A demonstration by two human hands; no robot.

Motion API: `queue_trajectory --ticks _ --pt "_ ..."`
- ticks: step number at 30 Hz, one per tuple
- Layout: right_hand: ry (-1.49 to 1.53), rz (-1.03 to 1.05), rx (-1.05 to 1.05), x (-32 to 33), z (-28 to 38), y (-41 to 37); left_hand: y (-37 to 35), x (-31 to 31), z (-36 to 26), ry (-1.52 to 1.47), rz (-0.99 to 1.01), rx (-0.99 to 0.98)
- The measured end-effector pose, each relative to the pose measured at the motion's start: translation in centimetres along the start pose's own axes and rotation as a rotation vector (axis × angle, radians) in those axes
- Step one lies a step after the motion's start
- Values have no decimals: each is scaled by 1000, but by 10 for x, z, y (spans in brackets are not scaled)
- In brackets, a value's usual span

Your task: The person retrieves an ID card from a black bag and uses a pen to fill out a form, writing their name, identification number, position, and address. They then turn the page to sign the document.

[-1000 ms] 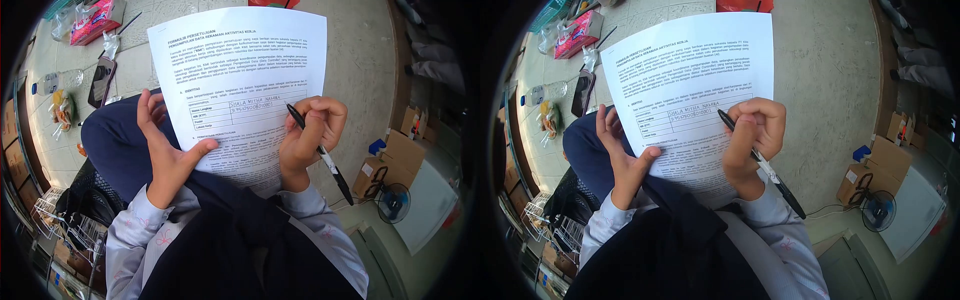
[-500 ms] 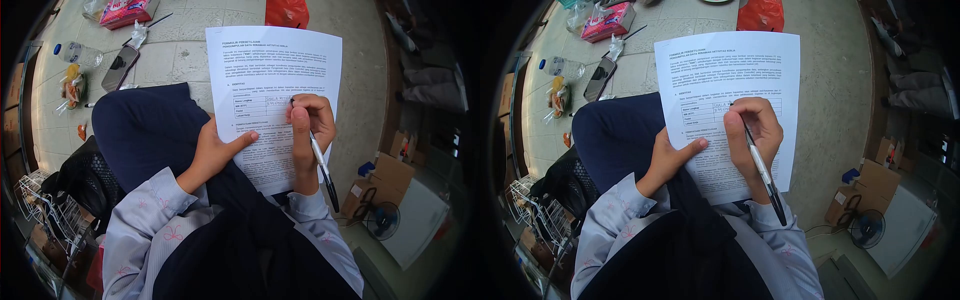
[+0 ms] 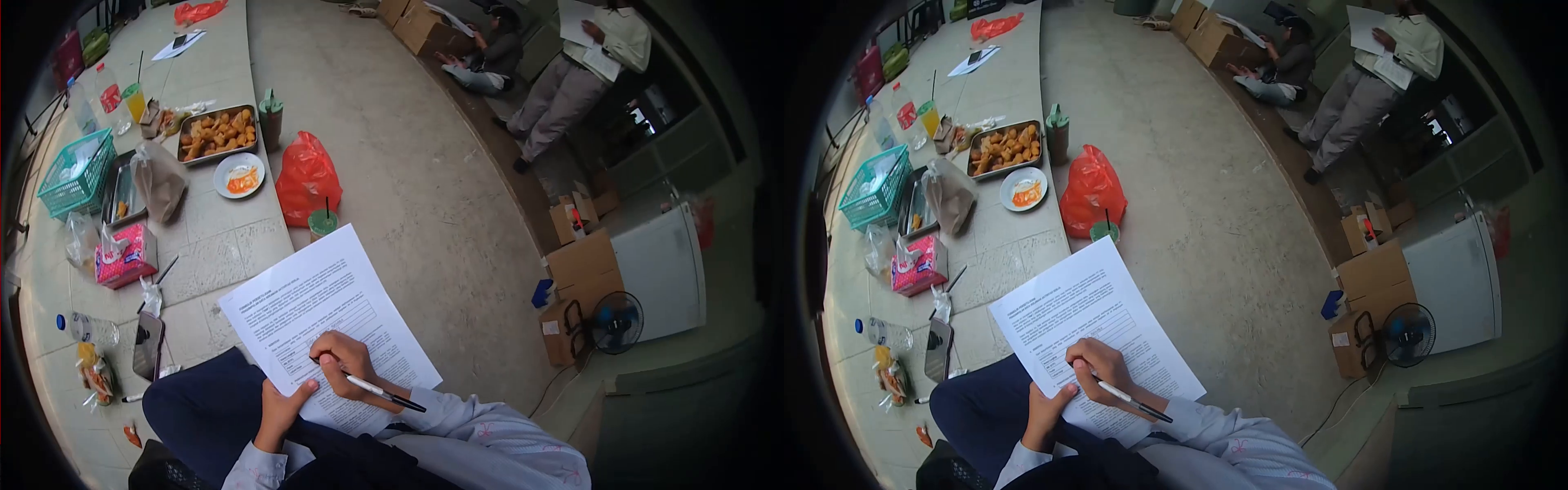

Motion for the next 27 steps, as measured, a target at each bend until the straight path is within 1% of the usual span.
queue_trajectory --ticks 4,6,7,8,10,11,13,16,20,22,23,24,25,26,27 --pt "48 6 -93 -1 -8 -4 7 5 6 68 -34 -29" --pt "68 20 -71 -2 -7 -8 5 4 2 70 -61 -68" --pt "101 10 -71 -1 -12 -11 7 3 6 93 -28 -90" --pt "134 2 -72 0 -19 -14 0 2 -8 235 -54 8" --pt "160 -4 -108 1 -28 -17 2 3 0 181 -73 41" --pt "161 -2 -111 2 -29 -17 6 3 -1 182 -68 27" --pt "164 3 -118 1 -33 -16 9 2 4 182 -31 61" --pt "244 -26 -172 2 -38 -18 9 0 1 173 -13 57" --pt "232 -35 -152 4 -34 -17 6 0 0 220 -2 76" --pt "237 -34 -154 2 -35 -19 7 1 0 187 -26 39" --pt "242 -38 -147 3 -37 -20 8 0 1 194 7 51" --pt "249 -40 -140 3 -38 -20 12 3 13 194 -4 56" --pt "234 -45 -151 3 -38 -20 19 0 8 128 -14 -20" --pt "222 -37 -112 4 -33 -18 19 0 3 62 -25 -93" --pt "226 -33 -86 4 -29 -15 14 3 2 119 -20 -108"
Point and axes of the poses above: each hand's wrist, its own y-axis towards the middle knuckle, its own x-axis out of the back of the hand, z = x × y, the point moved 9 cm from there along y, towards the middle knuckle, and after that the axes turned 10 degrees about y, right-handed, at the moved point
